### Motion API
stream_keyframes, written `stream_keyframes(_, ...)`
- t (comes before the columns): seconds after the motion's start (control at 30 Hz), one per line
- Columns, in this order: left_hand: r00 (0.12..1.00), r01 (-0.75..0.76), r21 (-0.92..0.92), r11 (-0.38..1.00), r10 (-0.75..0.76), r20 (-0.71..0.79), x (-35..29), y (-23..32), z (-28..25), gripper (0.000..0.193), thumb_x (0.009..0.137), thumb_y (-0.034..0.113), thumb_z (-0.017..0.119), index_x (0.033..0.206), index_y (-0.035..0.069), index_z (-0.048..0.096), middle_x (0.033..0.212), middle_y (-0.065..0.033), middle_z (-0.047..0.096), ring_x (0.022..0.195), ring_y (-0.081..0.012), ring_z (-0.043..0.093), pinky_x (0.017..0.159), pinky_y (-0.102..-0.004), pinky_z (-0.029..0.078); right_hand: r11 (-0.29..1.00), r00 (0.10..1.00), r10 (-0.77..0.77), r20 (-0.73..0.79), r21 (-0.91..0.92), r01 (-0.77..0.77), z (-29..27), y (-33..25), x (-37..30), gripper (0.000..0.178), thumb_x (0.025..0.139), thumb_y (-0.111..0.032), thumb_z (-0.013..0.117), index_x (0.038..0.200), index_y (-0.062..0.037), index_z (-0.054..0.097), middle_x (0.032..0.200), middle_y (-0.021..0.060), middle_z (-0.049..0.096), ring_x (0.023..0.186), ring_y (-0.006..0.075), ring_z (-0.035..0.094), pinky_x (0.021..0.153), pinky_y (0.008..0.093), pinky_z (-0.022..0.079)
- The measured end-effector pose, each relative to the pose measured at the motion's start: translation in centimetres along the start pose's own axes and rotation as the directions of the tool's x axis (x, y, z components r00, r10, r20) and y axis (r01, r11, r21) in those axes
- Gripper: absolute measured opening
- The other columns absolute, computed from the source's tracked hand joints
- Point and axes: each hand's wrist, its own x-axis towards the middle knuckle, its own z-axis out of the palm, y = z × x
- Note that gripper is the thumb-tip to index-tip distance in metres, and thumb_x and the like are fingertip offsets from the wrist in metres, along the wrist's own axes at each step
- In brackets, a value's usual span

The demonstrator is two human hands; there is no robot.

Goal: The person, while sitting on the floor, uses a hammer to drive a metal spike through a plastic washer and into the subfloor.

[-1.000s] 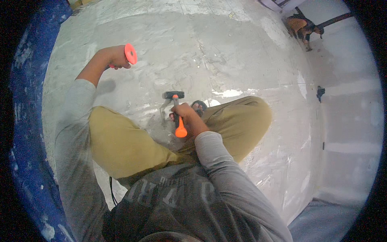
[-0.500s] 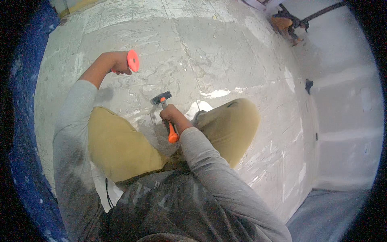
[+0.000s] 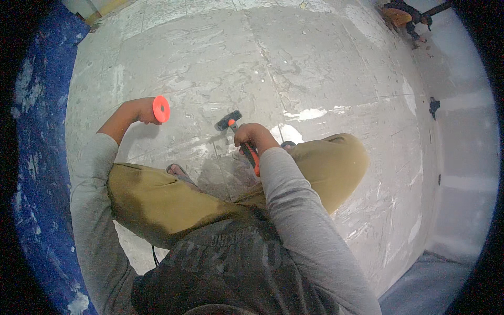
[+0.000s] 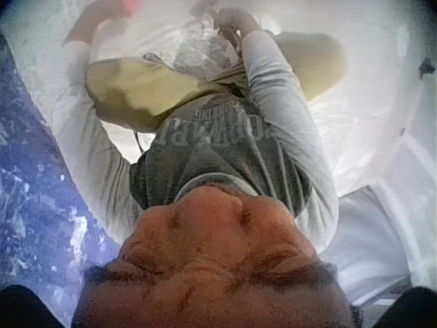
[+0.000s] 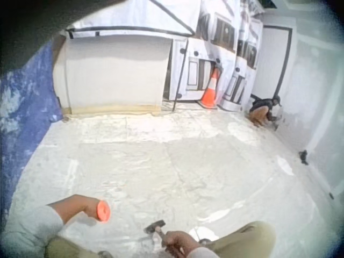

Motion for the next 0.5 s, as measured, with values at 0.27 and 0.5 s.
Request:
stream_keyframes(0.27, 0.992, -0.058, -0.134, 0.989, 0.042, -0.12, 0.8, 0.8, -1.2, 0.022, 0.072, 0.019, 0.071, 0.084, 0.003, 0.061, 0.072, -0.0084, 0.063, 0.059, -0.0178, 0.058, 0.055, -0.035, 0.047, 0.903, 0.992, 0.113, 0.056, -0.422, -0.079, -4.6, -1.7, 2.0, 0.035, 0.084, -0.016, 0.065, 0.106, 0.0106, 0.056, 0.08, 0.019, 0.065, 0.068, 0.0295, 0.066, 0.062, 0.0457, 0.054)
stream_keyframes(0.5, 0.968, -0.236, 0.073, 0.969, 0.241, -0.068, 3.4, -1.2, 0.4, 0.023, 0.072, 0.019, 0.072, 0.088, 0.005, 0.062, 0.085, -0.0109, 0.066, 0.075, -0.0262, 0.062, 0.069, -0.0375, 0.05, 0.754, 0.971, 0.224, 0.082, -0.646, -0.119, -6.0, -6.3, -0.9, 0.035, 0.083, -0.022, 0.07, 0.103, 0.0066, 0.063, 0.081, 0.0161, 0.069, 0.071, 0.0264, 0.068, 0.067, 0.0441, 0.054)
